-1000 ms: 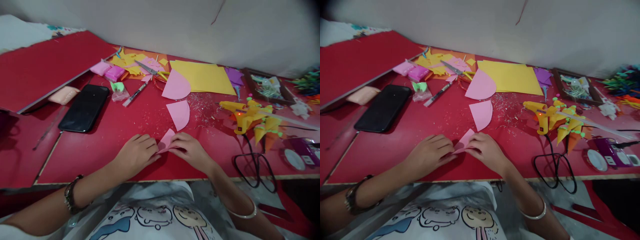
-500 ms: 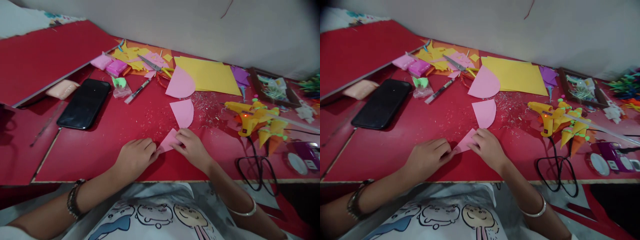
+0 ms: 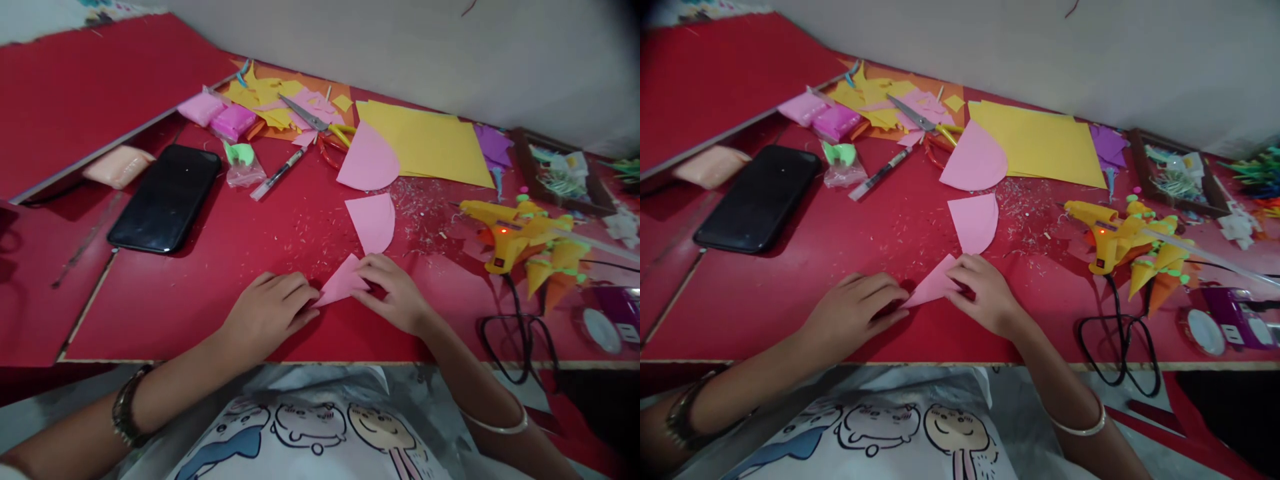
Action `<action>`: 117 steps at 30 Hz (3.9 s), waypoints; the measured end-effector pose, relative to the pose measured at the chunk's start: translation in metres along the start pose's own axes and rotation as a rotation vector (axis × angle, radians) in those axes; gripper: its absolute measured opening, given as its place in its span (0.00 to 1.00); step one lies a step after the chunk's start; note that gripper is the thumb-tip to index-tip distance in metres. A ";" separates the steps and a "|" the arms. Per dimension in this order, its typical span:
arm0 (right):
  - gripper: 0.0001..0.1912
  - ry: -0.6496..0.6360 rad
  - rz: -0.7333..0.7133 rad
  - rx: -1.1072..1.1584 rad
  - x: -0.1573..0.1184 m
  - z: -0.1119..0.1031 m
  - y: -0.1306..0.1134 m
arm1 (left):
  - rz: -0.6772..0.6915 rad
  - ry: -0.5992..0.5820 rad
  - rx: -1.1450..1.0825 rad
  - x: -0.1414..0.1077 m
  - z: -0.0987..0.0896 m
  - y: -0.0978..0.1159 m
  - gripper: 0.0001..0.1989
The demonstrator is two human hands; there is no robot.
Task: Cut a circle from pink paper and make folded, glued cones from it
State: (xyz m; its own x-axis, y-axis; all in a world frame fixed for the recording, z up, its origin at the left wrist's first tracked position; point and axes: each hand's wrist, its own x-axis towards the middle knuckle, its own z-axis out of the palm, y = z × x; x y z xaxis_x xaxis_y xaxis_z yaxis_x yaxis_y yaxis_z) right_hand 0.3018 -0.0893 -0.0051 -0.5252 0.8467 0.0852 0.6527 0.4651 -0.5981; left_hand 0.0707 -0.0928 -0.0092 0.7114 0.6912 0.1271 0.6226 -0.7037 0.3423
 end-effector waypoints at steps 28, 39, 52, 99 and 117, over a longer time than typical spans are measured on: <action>0.11 0.122 -0.212 0.018 0.017 -0.022 -0.014 | 0.010 -0.015 -0.121 0.025 -0.019 -0.008 0.28; 0.15 0.225 -0.071 -0.289 0.008 -0.032 -0.010 | -0.170 -0.019 -0.283 0.028 -0.008 -0.005 0.18; 0.05 0.193 0.062 -0.112 -0.012 0.002 -0.003 | 0.005 -0.021 -0.015 0.027 -0.008 -0.004 0.10; 0.01 0.204 0.285 -0.067 -0.017 0.006 -0.007 | -0.234 -0.041 0.070 0.016 -0.008 -0.006 0.13; 0.10 0.113 0.289 -0.295 -0.011 0.009 -0.024 | -0.226 -0.111 0.027 0.029 -0.018 -0.008 0.06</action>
State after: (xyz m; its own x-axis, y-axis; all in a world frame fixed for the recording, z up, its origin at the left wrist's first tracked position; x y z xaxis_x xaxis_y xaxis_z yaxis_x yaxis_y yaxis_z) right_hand 0.2872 -0.1117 0.0008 -0.2453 0.9685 0.0439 0.9012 0.2444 -0.3580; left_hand 0.0803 -0.0643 0.0084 0.5833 0.8104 -0.0539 0.7777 -0.5382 0.3249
